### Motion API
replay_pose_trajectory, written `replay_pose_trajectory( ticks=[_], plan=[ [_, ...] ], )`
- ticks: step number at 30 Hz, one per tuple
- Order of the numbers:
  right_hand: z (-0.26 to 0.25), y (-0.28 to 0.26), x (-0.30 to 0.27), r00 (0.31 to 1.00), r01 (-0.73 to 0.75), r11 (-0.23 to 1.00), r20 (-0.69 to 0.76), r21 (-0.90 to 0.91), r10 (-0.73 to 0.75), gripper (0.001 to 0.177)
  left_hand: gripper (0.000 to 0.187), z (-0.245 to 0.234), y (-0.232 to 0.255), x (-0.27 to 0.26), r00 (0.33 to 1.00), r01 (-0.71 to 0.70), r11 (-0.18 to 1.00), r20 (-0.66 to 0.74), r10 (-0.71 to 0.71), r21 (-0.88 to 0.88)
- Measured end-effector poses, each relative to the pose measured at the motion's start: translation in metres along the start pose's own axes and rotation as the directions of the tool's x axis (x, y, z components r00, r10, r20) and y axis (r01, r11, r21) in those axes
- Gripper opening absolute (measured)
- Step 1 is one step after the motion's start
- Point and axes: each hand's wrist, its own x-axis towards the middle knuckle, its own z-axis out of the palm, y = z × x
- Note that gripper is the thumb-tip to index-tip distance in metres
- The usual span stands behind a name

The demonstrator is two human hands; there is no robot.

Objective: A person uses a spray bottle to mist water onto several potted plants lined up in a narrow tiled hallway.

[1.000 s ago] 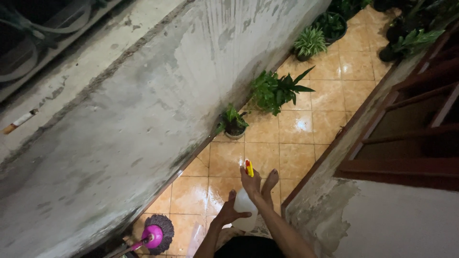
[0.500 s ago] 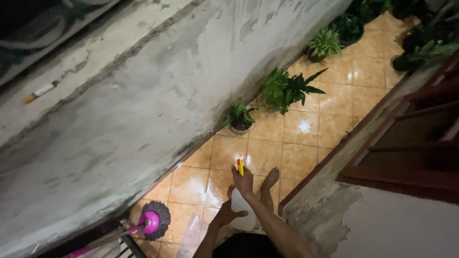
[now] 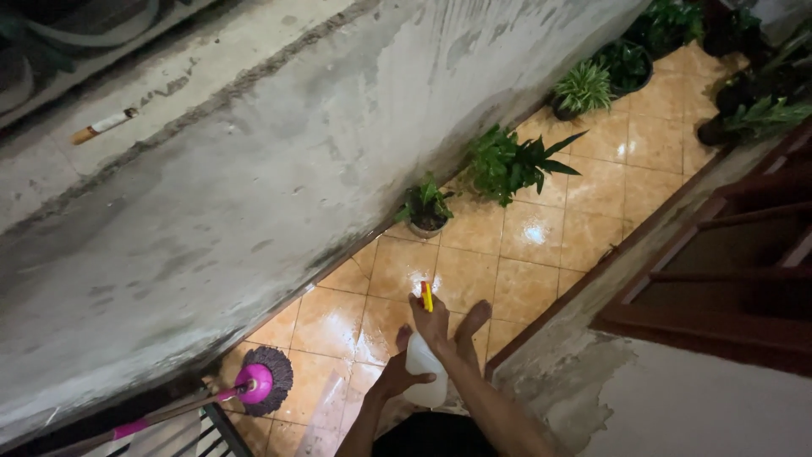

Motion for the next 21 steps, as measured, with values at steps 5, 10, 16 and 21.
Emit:
replay_pose_trajectory(
  ticks=[5,10,16,21],
  plan=[
    [-0.009,-0.001,0.003,0.996,-0.05,0.998,0.076,0.044,0.046,0.033,0.099,0.002,0.004,0.001,1.0,-0.003,1.0,0.013,0.003,-0.002],
    [-0.003,0.025,0.016,0.992,-0.024,0.997,-0.126,-0.072,0.015,0.045,0.099,0.005,0.009,-0.001,0.999,-0.03,0.999,0.028,0.029,0.023],
    [-0.017,0.005,0.004,0.999,-0.04,0.999,-0.01,-0.012,0.04,0.038,0.1,0.008,0.002,0.007,0.999,0.006,0.996,0.041,-0.01,0.084],
    [-0.058,-0.057,-0.037,0.977,-0.211,0.971,0.005,-0.113,0.213,0.045,0.105,0.008,0.006,0.007,0.999,0.007,0.991,0.039,-0.012,0.133]
  ],
)
